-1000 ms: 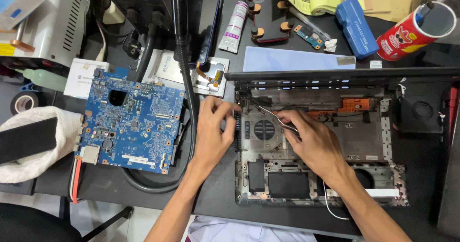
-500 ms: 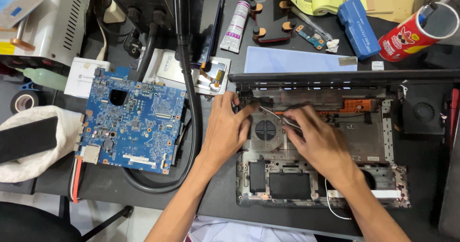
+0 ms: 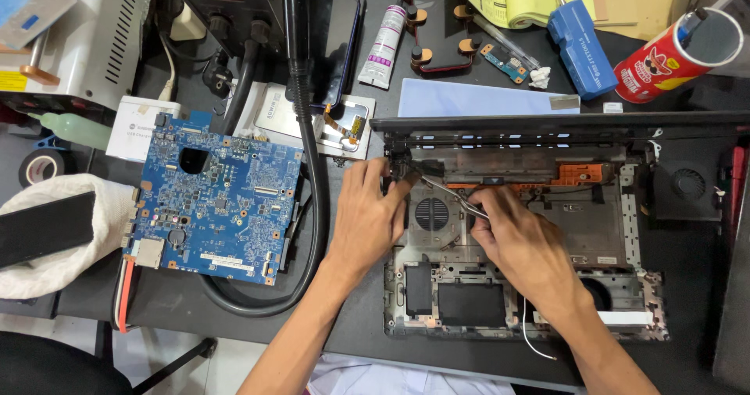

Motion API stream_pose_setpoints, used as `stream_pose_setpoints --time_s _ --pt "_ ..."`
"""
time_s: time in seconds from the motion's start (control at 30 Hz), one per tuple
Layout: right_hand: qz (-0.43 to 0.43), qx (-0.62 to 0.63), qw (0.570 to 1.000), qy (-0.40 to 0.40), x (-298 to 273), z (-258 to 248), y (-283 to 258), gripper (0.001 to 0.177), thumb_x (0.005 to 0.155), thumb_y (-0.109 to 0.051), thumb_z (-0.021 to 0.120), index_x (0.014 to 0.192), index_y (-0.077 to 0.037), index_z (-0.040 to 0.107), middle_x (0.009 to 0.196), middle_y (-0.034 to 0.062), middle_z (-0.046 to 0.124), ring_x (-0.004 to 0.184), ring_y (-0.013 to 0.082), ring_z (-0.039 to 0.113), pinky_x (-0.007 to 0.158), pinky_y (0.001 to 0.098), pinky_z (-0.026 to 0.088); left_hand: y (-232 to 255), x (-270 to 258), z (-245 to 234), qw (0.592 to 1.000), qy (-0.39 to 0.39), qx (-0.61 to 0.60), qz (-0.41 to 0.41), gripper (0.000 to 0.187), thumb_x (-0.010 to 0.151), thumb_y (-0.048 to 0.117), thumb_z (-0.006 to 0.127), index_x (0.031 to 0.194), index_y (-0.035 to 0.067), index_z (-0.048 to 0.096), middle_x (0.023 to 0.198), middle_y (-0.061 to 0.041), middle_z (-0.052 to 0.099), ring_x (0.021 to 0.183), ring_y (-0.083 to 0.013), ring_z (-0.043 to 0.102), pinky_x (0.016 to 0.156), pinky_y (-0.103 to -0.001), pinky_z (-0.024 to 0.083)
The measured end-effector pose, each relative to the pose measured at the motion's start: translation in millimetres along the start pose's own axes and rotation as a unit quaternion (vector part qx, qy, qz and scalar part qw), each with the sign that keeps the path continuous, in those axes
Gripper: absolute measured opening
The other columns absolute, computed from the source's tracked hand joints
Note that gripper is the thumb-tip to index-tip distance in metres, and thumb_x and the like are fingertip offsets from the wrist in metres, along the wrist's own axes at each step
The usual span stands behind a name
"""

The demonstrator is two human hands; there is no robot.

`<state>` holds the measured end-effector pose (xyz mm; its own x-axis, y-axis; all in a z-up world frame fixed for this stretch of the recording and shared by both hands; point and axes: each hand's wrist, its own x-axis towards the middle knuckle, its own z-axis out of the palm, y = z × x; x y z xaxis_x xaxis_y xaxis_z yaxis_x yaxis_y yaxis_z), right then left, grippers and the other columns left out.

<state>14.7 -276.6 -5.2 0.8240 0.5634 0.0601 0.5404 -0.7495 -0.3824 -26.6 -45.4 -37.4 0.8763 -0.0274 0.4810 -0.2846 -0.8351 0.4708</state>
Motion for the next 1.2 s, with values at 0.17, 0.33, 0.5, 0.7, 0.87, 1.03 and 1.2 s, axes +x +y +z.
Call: stream_pose_setpoints --time_s 0.17,0.33,0.5,0.7,0.87,1.03,1.2 --pt "0.008 -0.022 1.0 0.003 3 -1 -3 0.027 0.088 -0.018 0.07 0.11 -0.006 0.06 0.104 0.0096 0.062 0.068 0.0309 0.072 0.06 0.042 0.063 -3 -2 1 1.0 0.004 -0.001 -0.007 0.034 0.083 0.003 0.068 0.117 0.004 0.066 0.113 -0.017 0.053 0.102 -0.0348 0.051 0.089 -0.046 0.043" --pt "0.009 0.02 1.0 0.006 10 -4 -8 0.024 0.087 -0.02 0.072 0.104 -0.008 0.061 0.105 0.006 0.062 0.071 0.0318 0.071 0.062 0.0424 0.061 -1 -4 1 0.999 0.005 -0.025 -0.027 0.036 0.082 0.0 0.067 0.118 0.005 0.063 0.11 -0.017 0.051 0.1 -0.0349 0.051 0.088 -0.047 0.043" --pt "0.055 0.051 0.997 -0.013 16 -4 -13 0.024 0.089 -0.019 0.073 0.106 -0.009 0.059 0.103 0.0058 0.065 0.074 0.0313 0.072 0.062 0.0436 0.06 0 -4 1 0.999 0.004 -0.037 -0.041 0.038 0.081 -0.001 0.066 0.118 0.006 0.064 0.11 -0.018 0.051 0.1 -0.0359 0.051 0.088 -0.047 0.043" --pt "0.023 0.059 0.998 0.003 16 -2 -18 0.03 0.086 -0.009 0.07 0.113 -0.01 0.06 0.104 0.0065 0.071 0.079 0.0321 0.074 0.063 0.043 0.061 2 -2 0 0.996 0.011 -0.064 -0.057 0.038 0.082 -0.003 0.065 0.119 0.005 0.063 0.109 -0.018 0.05 0.102 -0.0367 0.052 0.09 -0.048 0.044" --pt "0.027 0.053 0.998 -0.017 19 -2 -22 0.033 0.086 -0.009 0.071 0.116 -0.009 0.057 0.108 0.0064 0.071 0.077 0.0314 0.073 0.061 0.0422 0.061 3 -3 0 0.995 0.016 -0.073 -0.061 0.036 0.082 -0.003 0.064 0.117 0.005 0.064 0.109 -0.019 0.049 0.102 -0.0374 0.052 0.089 -0.048 0.044" --pt "0.051 0.051 0.996 -0.05 25 -5 -23 0.034 0.09 -0.013 0.068 0.123 -0.013 0.062 0.103 0.0057 0.065 0.066 0.0268 0.072 0.05 0.0388 0.061 3 -4 3 0.994 0.032 -0.075 -0.077 0.028 0.084 -0.003 0.063 0.112 -0.001 0.059 0.107 -0.019 0.049 0.101 -0.0365 0.052 0.089 -0.048 0.044" --pt "-0.013 0.058 0.998 0.026 37 7 -22 0.022 0.091 -0.017 0.071 0.112 -0.009 0.07 0.1 0.0056 0.066 0.066 0.0265 0.071 0.051 0.0402 0.058 4 -5 2 0.992 0.051 -0.088 -0.08 0.026 0.085 -0.003 0.063 0.11 -0.001 0.057 0.108 -0.019 0.051 0.102 -0.0371 0.053 0.089 -0.048 0.044"
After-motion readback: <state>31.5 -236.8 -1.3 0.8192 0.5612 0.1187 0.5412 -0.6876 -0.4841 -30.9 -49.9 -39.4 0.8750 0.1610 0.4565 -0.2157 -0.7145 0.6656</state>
